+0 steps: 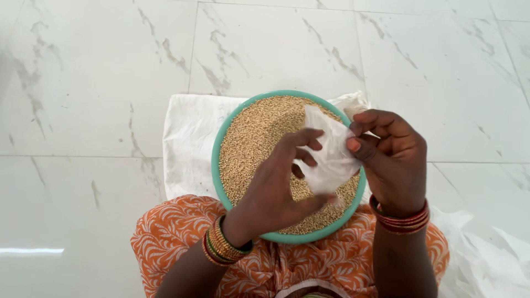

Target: The person scoops small grains from a large bowl using a metal cup and pours them into small plastic bags. They then tie each bag closed and place it aside, repeating the process for multiple bags.

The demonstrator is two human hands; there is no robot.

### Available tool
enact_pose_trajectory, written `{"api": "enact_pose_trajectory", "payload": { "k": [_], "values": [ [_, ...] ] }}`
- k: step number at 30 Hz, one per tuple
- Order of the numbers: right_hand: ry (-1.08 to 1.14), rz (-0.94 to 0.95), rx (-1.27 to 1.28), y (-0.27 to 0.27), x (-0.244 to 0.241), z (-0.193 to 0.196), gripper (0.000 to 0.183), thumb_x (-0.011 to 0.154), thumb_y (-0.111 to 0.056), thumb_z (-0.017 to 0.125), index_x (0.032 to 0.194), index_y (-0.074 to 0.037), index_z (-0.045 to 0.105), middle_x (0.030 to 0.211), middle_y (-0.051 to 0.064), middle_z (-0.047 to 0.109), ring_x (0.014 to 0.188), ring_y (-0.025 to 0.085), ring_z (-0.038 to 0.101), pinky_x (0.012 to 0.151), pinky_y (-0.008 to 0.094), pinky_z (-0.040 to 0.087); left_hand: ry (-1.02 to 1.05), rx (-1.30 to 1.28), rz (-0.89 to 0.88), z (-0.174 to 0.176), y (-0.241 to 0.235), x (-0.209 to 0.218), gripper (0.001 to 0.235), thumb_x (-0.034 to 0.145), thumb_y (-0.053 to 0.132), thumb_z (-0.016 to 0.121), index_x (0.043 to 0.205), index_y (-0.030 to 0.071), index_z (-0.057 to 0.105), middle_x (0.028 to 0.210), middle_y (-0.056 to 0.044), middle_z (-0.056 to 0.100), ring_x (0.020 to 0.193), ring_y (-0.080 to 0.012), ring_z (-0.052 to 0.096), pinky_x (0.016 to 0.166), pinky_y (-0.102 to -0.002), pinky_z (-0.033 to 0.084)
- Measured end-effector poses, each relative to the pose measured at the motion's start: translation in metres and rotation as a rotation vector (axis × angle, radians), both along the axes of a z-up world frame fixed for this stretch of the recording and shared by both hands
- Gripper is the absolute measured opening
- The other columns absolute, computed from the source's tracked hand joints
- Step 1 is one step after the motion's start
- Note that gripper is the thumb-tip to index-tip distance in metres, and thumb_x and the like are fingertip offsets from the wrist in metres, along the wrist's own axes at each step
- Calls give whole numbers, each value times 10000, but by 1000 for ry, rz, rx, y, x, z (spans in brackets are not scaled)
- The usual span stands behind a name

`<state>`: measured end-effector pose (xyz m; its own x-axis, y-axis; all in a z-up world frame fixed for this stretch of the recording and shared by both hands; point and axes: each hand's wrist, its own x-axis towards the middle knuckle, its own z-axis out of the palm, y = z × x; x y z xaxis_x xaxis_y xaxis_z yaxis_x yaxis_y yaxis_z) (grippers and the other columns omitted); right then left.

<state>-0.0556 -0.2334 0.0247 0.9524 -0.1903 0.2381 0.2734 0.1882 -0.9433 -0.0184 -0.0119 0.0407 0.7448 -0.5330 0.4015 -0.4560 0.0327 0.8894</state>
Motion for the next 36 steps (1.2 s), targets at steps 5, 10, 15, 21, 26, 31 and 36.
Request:
{"api": "enact_pose_trajectory", "payload": {
  "k": [5,10,15,21,26,31,36],
  "values": [
    [-2,-127,133,5,9,-16,343,972,94,677,1302,31,605,1156,95,682,1024,140,684,872,255,587,178,-4,-38,-27,3,21,514,929,-3,696,1391,58,480,1063,-58,708,904,-141,749,793,-260,639],
    [-26,-198,35,-3,-2,-18,197,1062,30,689,1254,30,641,1092,108,681,957,168,691,855,296,579,232,-79,-38,-41,9,32,369,976,-63,639,1310,48,527,1087,-49,684,1003,-125,720,834,-259,639],
    [-48,-108,-635,14,-10,3,281,926,-78,743,1180,19,674,1109,150,711,974,196,688,851,316,577,539,-400,-128,-51,3,34,369,973,-96,611,1284,63,494,1168,0,588,1043,-96,637,876,-251,561],
    [-155,-127,-1003,36,-7,17,357,773,-91,831,1097,-3,709,1009,144,737,930,198,715,769,302,564,563,-462,-147,-63,6,35,111,997,-77,633,1090,-19,612,1267,-42,619,1123,-121,655,944,-276,556],
    [-17,-156,-819,33,-10,1,200,855,30,790,1043,9,725,940,102,752,842,138,731,696,273,567,399,-299,-73,-52,8,32,187,993,-47,659,1177,-19,652,1178,-96,650,1216,-137,592,976,-279,529],
    [-34,-232,-607,34,-14,-14,156,905,79,764,1032,30,687,967,114,709,860,94,711,697,233,599,490,-327,-73,-31,7,24,472,928,52,737,1342,39,511,1302,-58,561,1121,-133,583,887,-301,574],
    [60,-248,-579,37,-14,-19,256,889,79,767,1118,33,662,887,79,725,804,104,734,647,210,601,225,-210,-4,-30,-4,12,757,819,90,784,1412,61,314,1207,-61,503,987,-132,636,835,-268,598]
  ]
}}
